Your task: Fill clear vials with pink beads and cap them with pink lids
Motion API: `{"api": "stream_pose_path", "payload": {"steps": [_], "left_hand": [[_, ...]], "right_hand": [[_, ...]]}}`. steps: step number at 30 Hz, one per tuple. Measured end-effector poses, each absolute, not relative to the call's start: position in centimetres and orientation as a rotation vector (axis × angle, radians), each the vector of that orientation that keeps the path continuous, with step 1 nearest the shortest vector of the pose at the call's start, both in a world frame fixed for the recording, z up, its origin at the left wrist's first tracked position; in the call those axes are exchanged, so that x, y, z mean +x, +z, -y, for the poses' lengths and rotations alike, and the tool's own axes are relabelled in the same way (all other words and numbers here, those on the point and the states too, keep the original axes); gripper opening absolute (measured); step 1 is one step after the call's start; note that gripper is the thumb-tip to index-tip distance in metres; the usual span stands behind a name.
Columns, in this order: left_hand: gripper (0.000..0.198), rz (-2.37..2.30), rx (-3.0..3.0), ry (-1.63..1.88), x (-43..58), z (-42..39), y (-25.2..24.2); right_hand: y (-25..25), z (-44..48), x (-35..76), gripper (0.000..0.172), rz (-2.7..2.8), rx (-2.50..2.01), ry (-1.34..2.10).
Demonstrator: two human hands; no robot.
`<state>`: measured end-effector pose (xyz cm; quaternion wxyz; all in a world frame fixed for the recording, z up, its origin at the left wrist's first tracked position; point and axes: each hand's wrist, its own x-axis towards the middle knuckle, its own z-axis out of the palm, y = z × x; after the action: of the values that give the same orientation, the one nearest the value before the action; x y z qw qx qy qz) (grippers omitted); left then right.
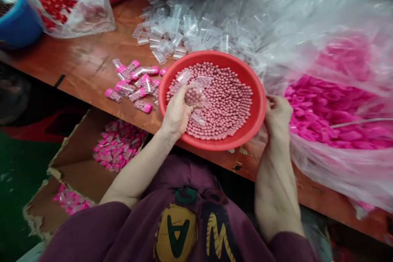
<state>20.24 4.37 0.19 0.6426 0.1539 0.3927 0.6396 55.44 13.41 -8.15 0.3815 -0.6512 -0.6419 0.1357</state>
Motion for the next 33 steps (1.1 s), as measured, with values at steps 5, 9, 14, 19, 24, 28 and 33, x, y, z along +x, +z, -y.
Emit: {"api": "stream_pose_path", "payload": {"steps": [5,9,14,19,24,28,33], "left_hand": [[0.033,-0.881,0.402,1.406,20.1,-3.9,0.1],[0.037,-0.891,0.435,1.393,20.2,-3.8,0.0],[0.039,-0.903,0.489,1.401,20.1,-3.6,-0.1],[0.041,-0.918,0.525,1.390,20.0,-3.7,-0.3],[0.048,-0.973,0.594,1.382,19.9,-3.8,-0.5],[0.056,-1.020,0.662,1.351,19.8,-3.9,-0.7],[0.064,-1.041,0.681,1.312,19.8,-3.9,-0.3]], "right_hand": [[-6.3,-14.1,58.8,0.049,1.258,-2.098,-0.142],[-6.4,-13.6,59.9,0.074,1.365,-2.364,-0.062],[-8.2,-11.4,60.2,0.029,1.462,-2.065,-0.114],[-9.1,-7.6,58.5,0.015,1.503,-1.861,-0.125],[-11.1,-3.3,54.8,0.017,1.530,-1.741,0.037],[-11.9,-1.1,55.0,0.031,1.393,-1.741,0.215],[-10.1,-0.7,56.2,0.025,1.503,-1.849,0.041]]}}
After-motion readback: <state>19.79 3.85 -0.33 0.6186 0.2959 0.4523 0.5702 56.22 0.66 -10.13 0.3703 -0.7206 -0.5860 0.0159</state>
